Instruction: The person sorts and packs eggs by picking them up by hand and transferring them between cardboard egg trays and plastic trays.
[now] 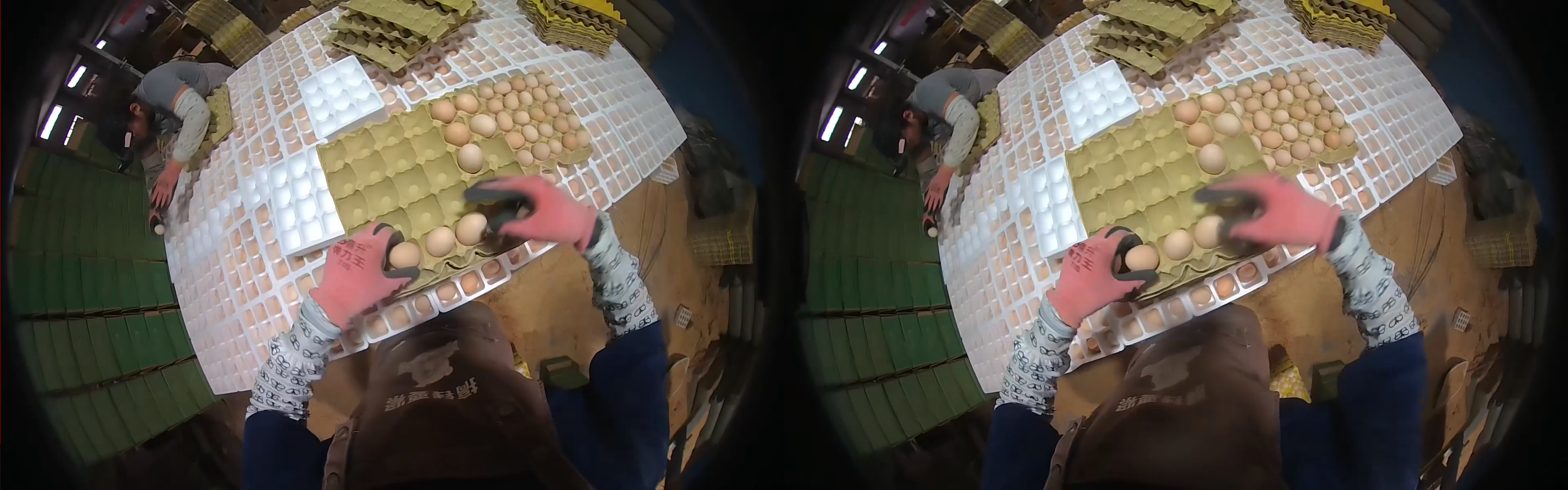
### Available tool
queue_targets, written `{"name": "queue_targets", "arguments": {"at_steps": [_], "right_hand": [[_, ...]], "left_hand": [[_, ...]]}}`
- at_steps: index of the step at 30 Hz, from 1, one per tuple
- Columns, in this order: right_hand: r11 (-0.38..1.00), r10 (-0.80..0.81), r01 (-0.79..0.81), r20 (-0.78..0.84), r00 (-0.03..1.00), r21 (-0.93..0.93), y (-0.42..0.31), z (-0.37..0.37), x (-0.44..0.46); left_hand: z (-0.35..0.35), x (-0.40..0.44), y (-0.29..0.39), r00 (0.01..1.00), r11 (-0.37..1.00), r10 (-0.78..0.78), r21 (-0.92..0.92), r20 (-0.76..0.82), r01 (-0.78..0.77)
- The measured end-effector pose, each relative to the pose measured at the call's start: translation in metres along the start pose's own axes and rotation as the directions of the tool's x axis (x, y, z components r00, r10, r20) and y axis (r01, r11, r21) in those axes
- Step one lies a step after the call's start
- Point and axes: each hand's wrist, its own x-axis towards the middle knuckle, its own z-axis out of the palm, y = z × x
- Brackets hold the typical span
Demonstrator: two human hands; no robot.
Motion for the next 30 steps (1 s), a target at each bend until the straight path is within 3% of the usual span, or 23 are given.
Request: {"name": "queue_targets", "arguments": {"at_steps": [1,2,3,4,5,6,8,9,10,11,12,13,15,16,17,19,21,22,24,26,27,29,30], "right_hand": [[0.944,-0.060,0.079,0.070,0.996,-0.319,0.000,0.019,0.004],[0.785,-0.088,0.161,0.150,0.985,-0.598,0.002,0.033,0.007],[0.806,-0.091,0.217,0.248,0.964,-0.551,-0.006,0.022,0.012],[0.960,-0.084,0.106,0.092,0.992,-0.257,0.002,0.014,0.006],[0.997,-0.029,0.032,-0.048,0.998,0.074,0.016,0.001,-0.006],[0.915,0.074,-0.006,-0.152,0.986,0.403,0.027,-0.010,-0.016],[0.818,0.266,-0.116,-0.191,0.945,0.563,0.002,-0.041,-0.033],[0.843,0.307,-0.208,-0.126,0.943,0.496,-0.002,-0.053,-0.035],[0.950,0.179,-0.154,-0.071,0.981,0.270,0.025,-0.058,-0.038],[0.974,0.040,-0.061,-0.099,0.994,-0.219,0.023,-0.051,-0.036],[0.755,-0.102,0.042,-0.055,0.993,-0.654,0.013,-0.040,-0.028],[0.637,0.111,-0.086,-0.019,0.994,-0.766,-0.001,-0.030,-0.018],[0.689,0.145,-0.092,0.013,0.989,-0.719,-0.001,-0.034,-0.016],[0.711,0.148,-0.080,0.038,0.988,-0.698,0.003,-0.037,-0.013],[0.839,0.152,-0.154,-0.046,0.987,-0.521,0.008,-0.043,-0.017],[0.957,0.265,-0.280,-0.172,0.949,-0.071,-0.002,-0.045,-0.018],[0.934,0.309,-0.273,-0.137,0.941,0.230,-0.020,-0.040,-0.004],[0.967,0.128,-0.082,-0.184,0.974,0.241,-0.026,-0.024,0.016],[0.958,0.182,-0.133,-0.179,0.967,0.254,-0.072,0.014,0.062],[0.854,0.147,-0.054,-0.140,0.979,0.517,-0.096,0.064,0.117],[0.811,0.173,-0.092,-0.087,0.981,0.577,-0.100,0.090,0.142],[0.828,0.280,-0.226,-0.029,0.960,0.514,-0.098,0.143,0.202],[0.811,0.181,-0.186,0.065,0.981,0.554,-0.116,0.176,0.240]], "left_hand": [[0.000,0.000,-0.012,0.998,0.992,0.047,-0.117,-0.028,-0.050],[-0.002,0.003,-0.013,0.995,0.834,0.057,-0.544,-0.078,-0.091],[-0.005,0.001,-0.010,0.991,0.616,-0.134,-0.785,-0.013,0.073],[-0.008,0.000,-0.005,0.950,0.301,-0.293,-0.933,0.107,0.198],[-0.007,0.001,0.000,0.956,0.233,-0.289,-0.964,0.060,0.131],[-0.002,0.006,-0.003,0.989,0.453,-0.148,-0.891,-0.028,0.043],[0.012,0.018,-0.009,0.980,0.766,0.164,-0.611,-0.117,-0.201],[0.014,0.021,0.011,0.962,0.940,0.224,-0.225,-0.153,-0.255],[0.014,0.023,0.036,0.986,0.970,0.155,0.198,-0.064,-0.140],[0.016,0.029,0.048,0.992,0.945,0.127,0.303,0.015,-0.125],[0.015,0.037,0.052,0.992,0.905,0.090,0.409,0.089,-0.119],[0.011,0.039,0.051,0.988,0.926,0.108,0.352,0.109,-0.140],[-0.001,0.041,0.040,0.978,0.956,0.152,0.230,0.144,-0.182],[-0.002,0.038,0.020,0.974,0.978,0.199,-0.084,0.111,-0.191],[-0.004,0.033,-0.007,0.971,0.899,0.229,-0.397,0.064,-0.186],[-0.035,0.010,-0.022,0.977,0.437,0.098,-0.890,0.192,0.131],[-0.052,-0.015,-0.040,0.979,0.295,0.023,-0.937,0.201,0.185],[-0.052,-0.028,-0.059,0.980,0.247,0.001,-0.950,0.197,0.191],[-0.048,-0.046,-0.098,0.980,0.227,0.041,-0.957,0.195,0.181],[-0.023,-0.072,-0.158,0.963,-0.099,0.051,-0.958,0.265,0.269],[-0.032,-0.085,-0.164,0.960,-0.296,-0.066,-0.924,0.273,0.242],[-0.035,-0.115,-0.223,0.959,-0.326,-0.223,-0.941,0.174,0.095],[-0.030,-0.128,-0.259,0.949,-0.342,-0.287,-0.939,0.132,0.027]]}}
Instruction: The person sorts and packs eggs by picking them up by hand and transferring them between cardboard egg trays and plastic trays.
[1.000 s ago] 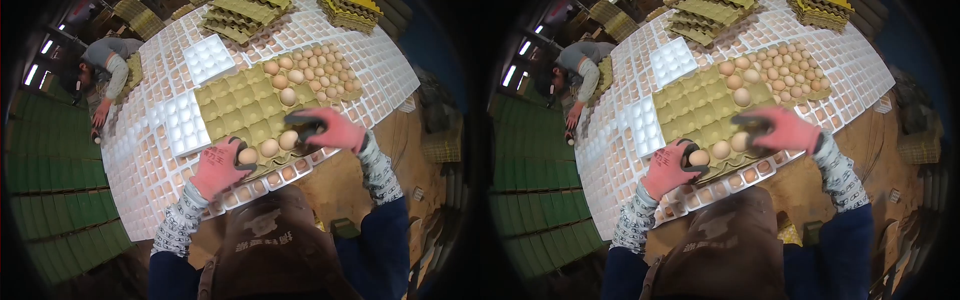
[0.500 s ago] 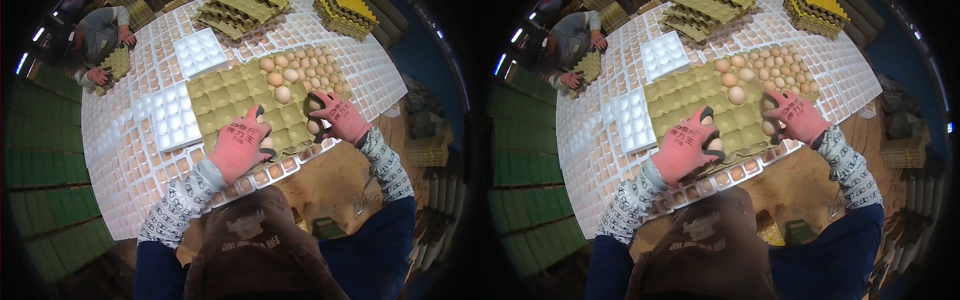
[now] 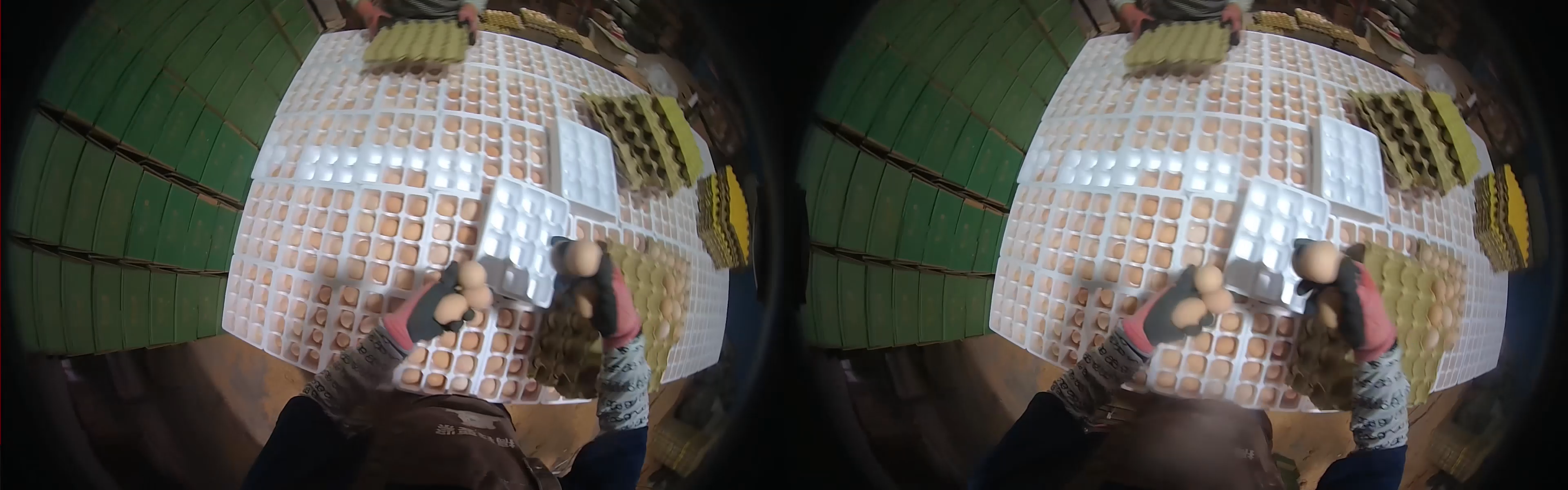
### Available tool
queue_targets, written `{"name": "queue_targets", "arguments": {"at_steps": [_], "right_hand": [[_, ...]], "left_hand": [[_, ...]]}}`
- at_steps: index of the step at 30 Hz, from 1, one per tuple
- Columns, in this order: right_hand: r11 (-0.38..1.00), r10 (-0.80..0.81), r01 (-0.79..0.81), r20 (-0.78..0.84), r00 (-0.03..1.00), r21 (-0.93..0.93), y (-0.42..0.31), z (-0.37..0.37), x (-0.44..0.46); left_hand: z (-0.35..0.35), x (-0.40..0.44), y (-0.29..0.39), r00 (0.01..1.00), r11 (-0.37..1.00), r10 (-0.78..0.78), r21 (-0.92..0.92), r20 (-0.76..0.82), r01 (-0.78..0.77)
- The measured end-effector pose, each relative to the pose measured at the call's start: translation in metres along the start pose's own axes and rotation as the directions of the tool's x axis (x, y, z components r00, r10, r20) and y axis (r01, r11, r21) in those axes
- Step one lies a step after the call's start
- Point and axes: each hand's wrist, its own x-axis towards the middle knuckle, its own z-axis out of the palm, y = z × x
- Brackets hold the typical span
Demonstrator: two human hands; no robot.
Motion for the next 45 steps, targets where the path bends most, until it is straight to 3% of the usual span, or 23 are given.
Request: {"name": "queue_targets", "arguments": {"at_steps": [2,3,4,5,6,7,10,12,16,17,20,21,22,24,26,32,34,36,38,40,42,44,45], "right_hand": [[0.975,0.202,-0.213,0.139,0.970,0.070,0.025,0.049,0.070],[0.985,0.139,-0.155,0.181,0.974,0.080,0.042,0.078,0.107],[0.992,0.116,-0.123,0.193,0.974,0.028,0.052,0.102,0.138],[0.990,0.010,0.018,0.193,0.981,-0.141,0.064,0.126,0.173],[0.945,-0.126,0.168,0.162,0.979,-0.281,0.083,0.151,0.206],[0.852,-0.214,0.248,0.127,0.969,-0.460,0.092,0.178,0.231],[0.361,-0.374,0.391,0.252,0.892,-0.847,0.108,0.240,0.295],[0.158,-0.159,0.418,0.395,0.905,-0.895,0.111,0.260,0.333],[0.219,-0.021,0.399,0.404,0.914,-0.890,0.129,0.259,0.376],[0.403,-0.054,0.335,0.343,0.938,-0.852,0.128,0.256,0.386],[0.991,0.129,-0.125,0.119,0.984,-0.037,0.117,0.253,0.416],[0.943,-0.269,0.300,0.197,0.943,-0.146,0.136,0.256,0.418],[0.967,-0.151,0.184,0.184,0.971,-0.176,0.145,0.261,0.416],[0.973,0.087,-0.056,0.132,0.987,-0.224,0.135,0.303,0.399],[0.274,-0.468,0.605,0.446,0.763,-0.748,0.156,0.321,0.392],[0.537,-0.519,0.616,0.350,0.780,-0.577,0.139,0.276,0.298],[0.575,-0.509,0.591,0.318,0.800,-0.566,0.136,0.226,0.234],[0.574,-0.435,0.531,0.318,0.843,-0.624,0.109,0.165,0.154],[0.535,-0.434,0.458,0.233,0.870,-0.710,0.080,0.102,0.072],[0.505,-0.383,0.208,-0.002,0.924,-0.838,0.037,0.041,-0.009],[0.415,-0.461,-0.115,-0.317,0.829,-0.902,0.006,-0.018,-0.073],[0.597,-0.365,-0.430,-0.706,0.607,-0.677,-0.003,-0.077,-0.119],[0.437,-0.246,-0.699,-0.822,0.513,-0.567,-0.004,-0.108,-0.136]], "left_hand": [[-0.097,-0.001,0.024,0.972,0.951,0.196,0.266,-0.133,-0.156],[-0.125,-0.007,0.044,0.941,0.943,0.188,-0.217,-0.282,-0.253],[-0.190,0.006,0.058,0.813,0.837,0.460,0.480,-0.357,-0.262],[-0.255,0.018,0.072,0.608,0.417,0.688,0.901,-0.397,0.117],[-0.236,0.014,0.105,0.509,0.753,0.575,0.658,-0.640,-0.024],[-0.249,0.025,0.123,0.471,0.629,0.757,0.699,-0.453,-0.340],[-0.247,0.030,0.171,0.468,0.010,0.873,0.965,-0.136,0.262],[-0.269,0.045,0.184,0.612,-0.174,0.787,0.922,-0.081,0.345],[-0.274,0.038,0.210,0.711,-0.015,0.654,0.935,-0.260,0.355],[-0.283,0.033,0.217,0.761,-0.007,0.606,0.955,-0.232,0.296],[-0.308,0.029,0.237,0.731,-0.030,0.682,0.998,-0.014,0.047],[-0.316,0.032,0.236,0.592,0.057,0.806,0.994,0.013,-0.099],[-0.321,0.034,0.233,0.466,0.274,0.860,0.958,-0.206,-0.083],[-0.351,0.050,0.229,0.243,0.195,0.959,0.961,-0.145,-0.195],[-0.368,0.056,0.217,0.285,-0.062,0.956,0.998,0.068,-0.029],[-0.391,0.070,0.209,0.321,-0.332,0.907,0.932,0.274,0.143],[-0.378,0.064,0.218,0.499,-0.057,0.866,0.997,0.021,0.056],[-0.359,0.075,0.217,0.456,0.193,0.878,0.979,-0.146,-0.059],[-0.304,0.078,0.212,0.377,-0.132,0.923,0.984,0.079,0.117],[-0.225,0.095,0.179,0.399,-0.034,0.909,0.978,0.116,-0.206],[-0.124,0.108,0.130,0.561,0.153,0.811,0.867,0.164,-0.475],[-0.029,0.111,0.082,0.619,-0.071,0.638,0.836,0.458,-0.544],[0.021,0.114,0.061,0.666,-0.017,0.528,0.791,0.527,-0.612]]}}
